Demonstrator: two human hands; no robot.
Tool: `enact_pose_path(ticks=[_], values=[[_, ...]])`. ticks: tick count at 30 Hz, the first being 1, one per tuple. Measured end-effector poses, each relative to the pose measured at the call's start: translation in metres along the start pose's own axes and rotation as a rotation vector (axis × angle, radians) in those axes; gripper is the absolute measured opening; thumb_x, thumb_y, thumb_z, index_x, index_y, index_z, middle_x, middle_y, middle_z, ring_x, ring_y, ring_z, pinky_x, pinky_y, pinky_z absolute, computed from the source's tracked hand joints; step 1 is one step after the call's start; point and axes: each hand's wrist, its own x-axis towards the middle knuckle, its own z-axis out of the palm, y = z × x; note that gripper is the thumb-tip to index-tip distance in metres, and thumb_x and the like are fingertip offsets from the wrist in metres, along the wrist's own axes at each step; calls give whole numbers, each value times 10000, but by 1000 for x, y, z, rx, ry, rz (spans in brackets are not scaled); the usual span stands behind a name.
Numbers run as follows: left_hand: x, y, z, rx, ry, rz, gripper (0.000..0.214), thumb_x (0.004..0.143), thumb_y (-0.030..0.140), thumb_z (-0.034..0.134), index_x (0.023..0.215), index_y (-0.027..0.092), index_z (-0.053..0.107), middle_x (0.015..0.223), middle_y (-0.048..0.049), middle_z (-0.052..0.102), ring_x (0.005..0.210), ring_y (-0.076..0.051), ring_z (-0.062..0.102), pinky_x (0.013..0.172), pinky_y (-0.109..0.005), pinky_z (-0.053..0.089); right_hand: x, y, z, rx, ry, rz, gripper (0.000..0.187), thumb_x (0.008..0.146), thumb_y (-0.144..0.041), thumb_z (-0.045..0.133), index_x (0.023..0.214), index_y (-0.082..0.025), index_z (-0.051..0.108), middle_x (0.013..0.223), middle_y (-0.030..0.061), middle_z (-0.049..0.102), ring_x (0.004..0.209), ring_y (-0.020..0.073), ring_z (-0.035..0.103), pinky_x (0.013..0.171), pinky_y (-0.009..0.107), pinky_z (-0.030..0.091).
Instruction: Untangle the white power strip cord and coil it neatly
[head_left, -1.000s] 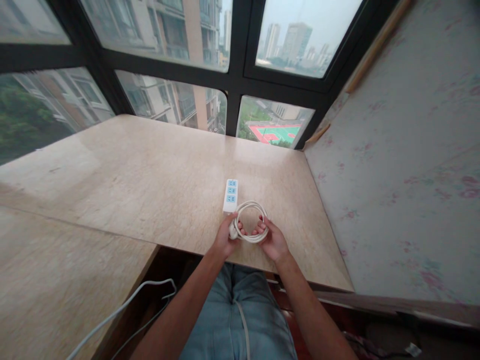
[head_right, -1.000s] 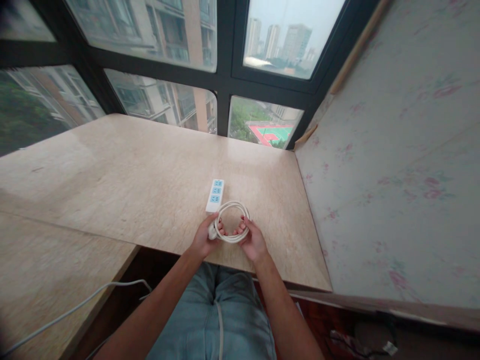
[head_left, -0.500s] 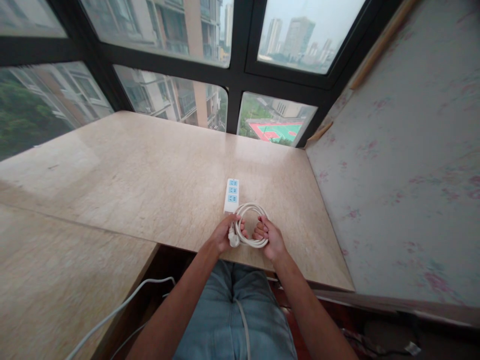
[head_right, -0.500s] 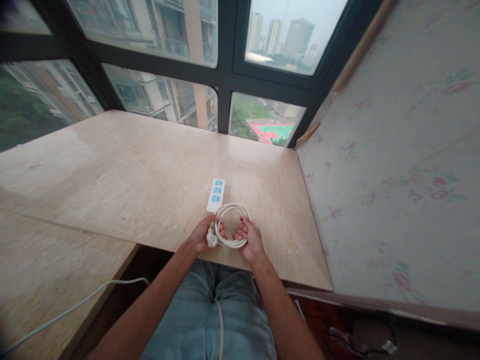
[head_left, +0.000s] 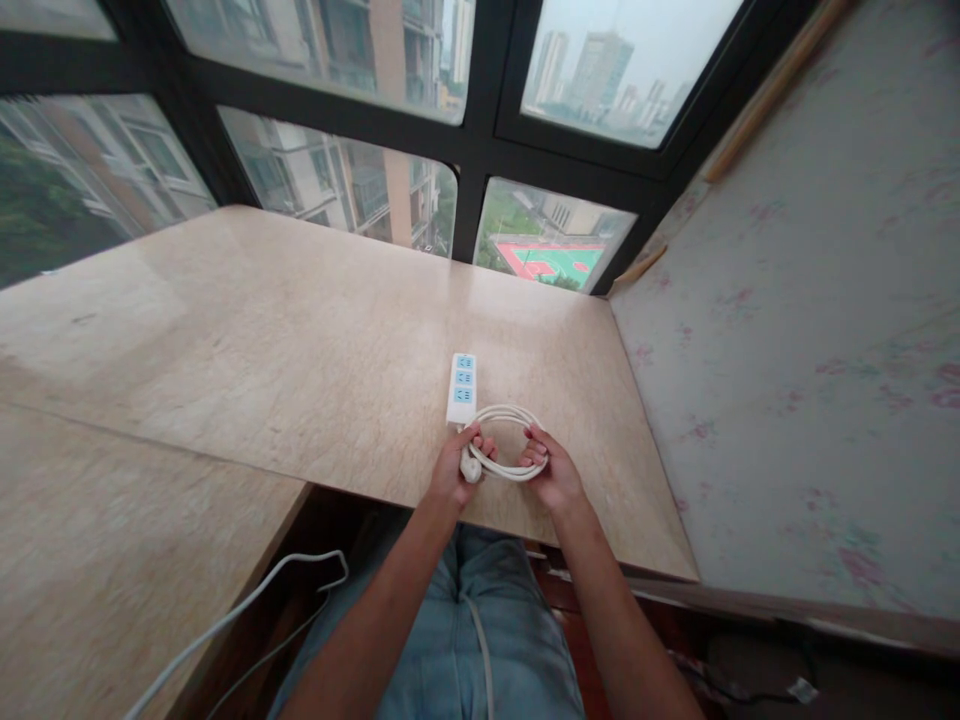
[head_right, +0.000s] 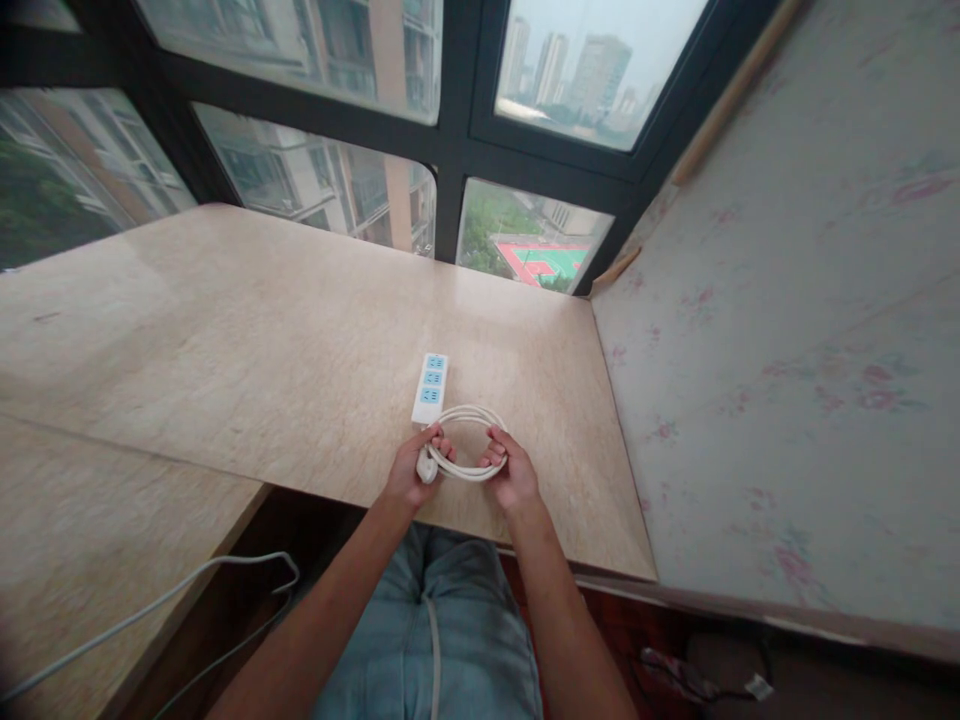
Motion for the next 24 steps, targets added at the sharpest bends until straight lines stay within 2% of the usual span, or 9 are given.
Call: enact_pose_path(ticks=[3,7,12,17,24], values=[[-1,-3,-3,8,-39,-35,173,833,164,639,697,134,536,526,36,545,448,-66,556,475,-182,469,-1,2,-5,1,3,1,240,657,-194,802,687,-174,564,390,-144,351,328,12,331,407,161,391],[0,-6,-7,43,-150,-49,275,790,270,724,697,145,498,500,91,440,343,-9,355,412,-172,405,-6,7,-11,-62,-14,-100,246,653,-239,815,714,-162,588,403,-141,353,335,20,325,404,174,389],[3,-19,0,188,-85,-35,428,717,471,763,673,158,473,457,108,373,335,-10,283,371,-177,343,-18,3,-21,-147,10,-123,245,648,-233,819,708,-160,593,430,-124,398,355,32,350,429,195,418],[12,-37,18,309,-77,-61,459,698,530,749,657,166,472,434,109,349,339,-22,281,369,-191,330,-29,-14,-36,-248,103,-176,287,623,-309,838,670,-157,599,487,-65,531,406,71,475,487,239,491],[43,-62,57,463,-158,-163,436,765,518,688,632,169,462,425,111,314,336,-24,253,384,-202,319,-36,-51,-61,-342,207,-305,347,563,-376,867,679,-157,623,558,-25,625,467,112,581,503,239,517]])
